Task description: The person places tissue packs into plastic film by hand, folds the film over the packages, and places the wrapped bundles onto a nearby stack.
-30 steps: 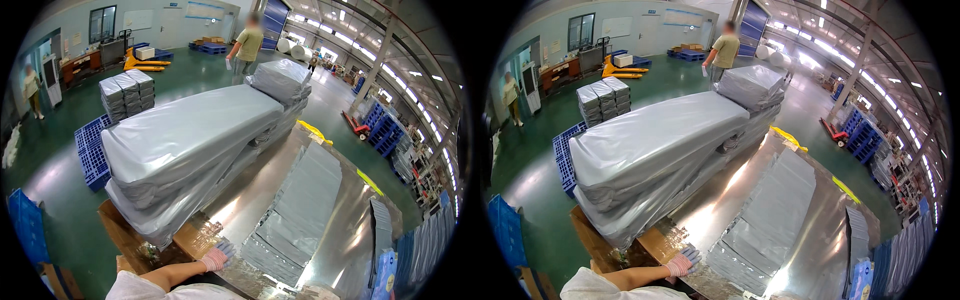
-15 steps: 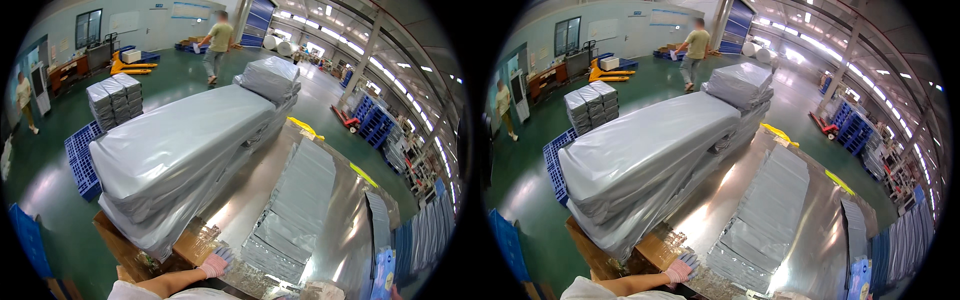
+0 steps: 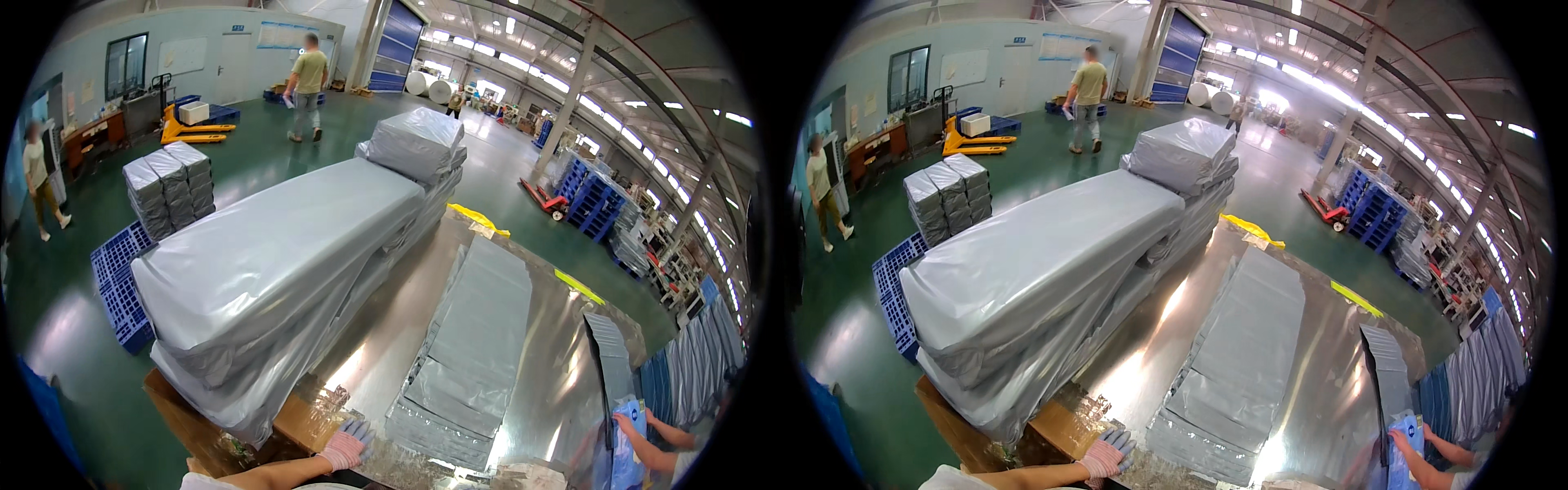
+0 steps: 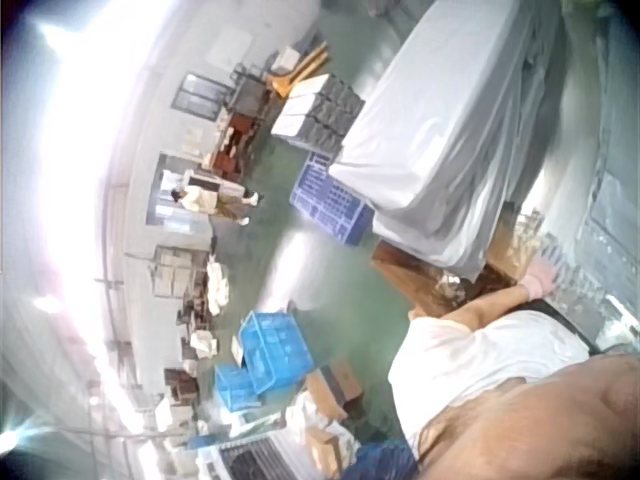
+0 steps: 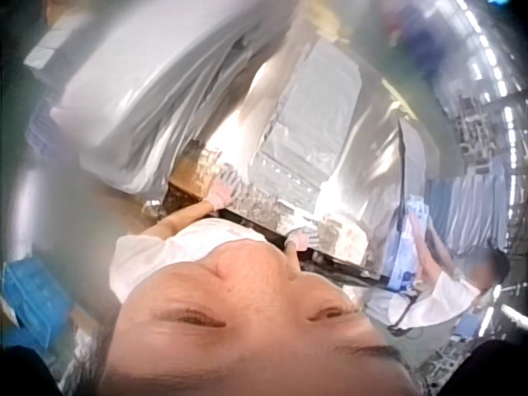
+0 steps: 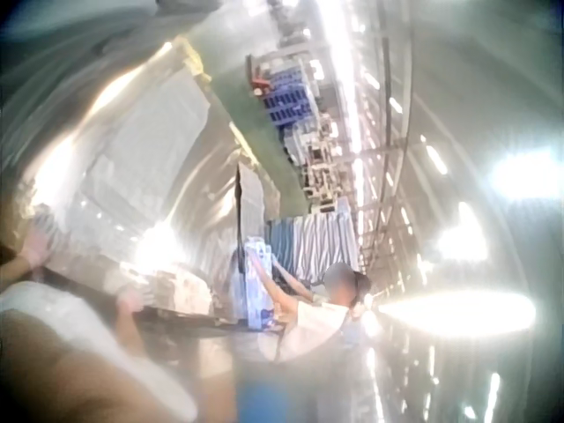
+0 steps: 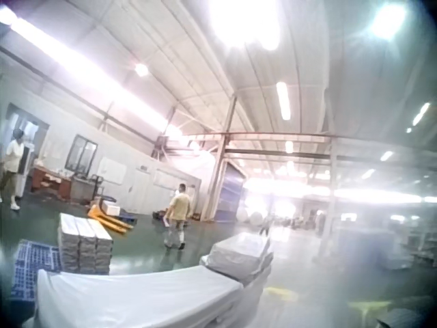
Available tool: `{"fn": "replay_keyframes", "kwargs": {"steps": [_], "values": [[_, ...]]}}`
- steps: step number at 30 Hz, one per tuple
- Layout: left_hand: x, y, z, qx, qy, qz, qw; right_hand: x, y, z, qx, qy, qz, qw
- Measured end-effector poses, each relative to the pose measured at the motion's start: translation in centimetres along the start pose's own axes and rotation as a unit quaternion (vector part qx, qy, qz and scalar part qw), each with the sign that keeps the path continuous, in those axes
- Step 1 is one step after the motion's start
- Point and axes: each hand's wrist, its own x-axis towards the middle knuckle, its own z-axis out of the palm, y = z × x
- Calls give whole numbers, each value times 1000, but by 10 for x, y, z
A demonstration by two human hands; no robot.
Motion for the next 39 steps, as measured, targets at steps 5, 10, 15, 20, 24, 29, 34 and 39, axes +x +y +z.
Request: {"fn": "replay_keyframes", "kwargs": {"steps": [5,10,15,20,24,29,34,39], "values": [[-17,-17,-6,5,-12,-34,999,-7,-44,-80,81,-362,-74,926],[-5,-5,-1,-58,-60,-5,996,-18,-60,-126,111,-103,-175,973],[-6,-7,7,-81,-41,-10,996,-16,-103,-140,129,-32,-272,953],[-9,-7,9,-89,-10,-19,996,-18,-123,-143,131,-26,-308,942],[-12,-4,14,-92,1,-19,996,-17,-129,-142,130,-26,-318,939],[-12,-3,14,-94,12,-9,995,-17,-129,-140,129,-27,-315,940],[-12,-7,24,-107,9,-15,994,-18,-129,-139,130,-27,-314,940],[-11,-7,19,-102,-16,-12,995,-18,-127,-137,132,-28,-306,942]]}}
